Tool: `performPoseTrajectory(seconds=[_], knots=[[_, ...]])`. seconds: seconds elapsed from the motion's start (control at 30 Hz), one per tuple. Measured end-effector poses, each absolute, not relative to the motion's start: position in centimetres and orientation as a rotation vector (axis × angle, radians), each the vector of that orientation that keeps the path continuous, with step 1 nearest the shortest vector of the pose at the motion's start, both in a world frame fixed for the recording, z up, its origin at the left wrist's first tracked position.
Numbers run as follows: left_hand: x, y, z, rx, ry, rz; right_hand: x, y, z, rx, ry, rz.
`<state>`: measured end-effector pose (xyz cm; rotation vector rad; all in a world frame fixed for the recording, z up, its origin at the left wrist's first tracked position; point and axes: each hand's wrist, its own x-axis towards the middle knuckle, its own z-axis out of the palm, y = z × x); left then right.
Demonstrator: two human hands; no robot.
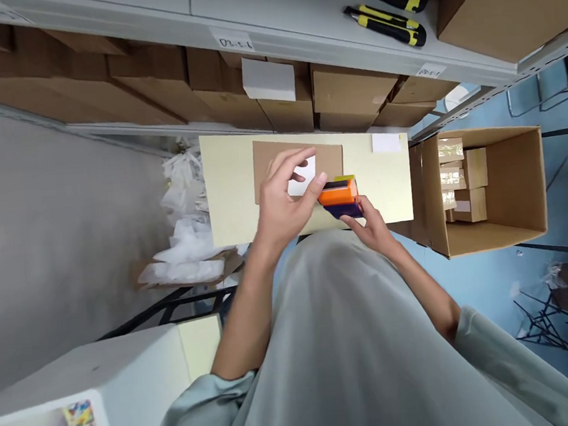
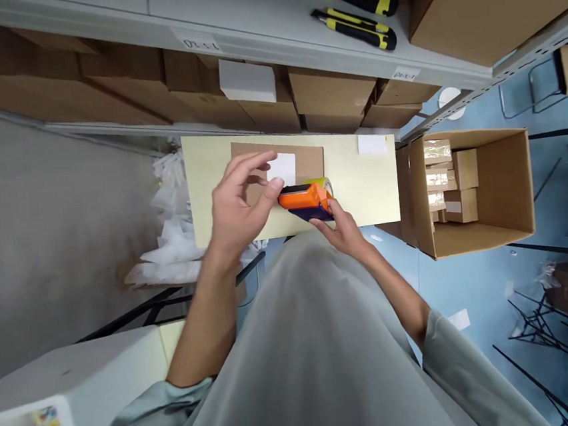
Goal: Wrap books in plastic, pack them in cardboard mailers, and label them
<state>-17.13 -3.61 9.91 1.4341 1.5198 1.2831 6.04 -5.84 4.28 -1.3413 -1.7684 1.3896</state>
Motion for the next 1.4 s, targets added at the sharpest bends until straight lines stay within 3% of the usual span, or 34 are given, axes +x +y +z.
performPoseTrajectory(seconds=[0.27, 0.57, 0.8, 1.03, 1.4], knots=[[-11.0, -2.8, 11.6, 1.439, 1.45, 0.988, 15.9, -3.5, 4.6, -1.205, -2.086, 1.408], [-4.8, -6.1, 8.4, 1.444, 1.741, 1.276, 20.9, -1.1, 2.6, -1.081, -2.284, 1.46], [-5.4, -13.2, -2.3, 0.781, 2.121, 1.574, 26.7, 1.5, -0.1, -1.035, -2.835, 1.301], [-3.3, -14.8, -15.7, 0.168, 1.916, 1.621, 25.2, 3.1, -7.4, -1.193, -3.125, 0.951], [-4.0, -9.8, -23.1, 0.111, 1.852, 1.921, 23.3, 1.8, -13.9, -1.327, -3.143, 0.532]])
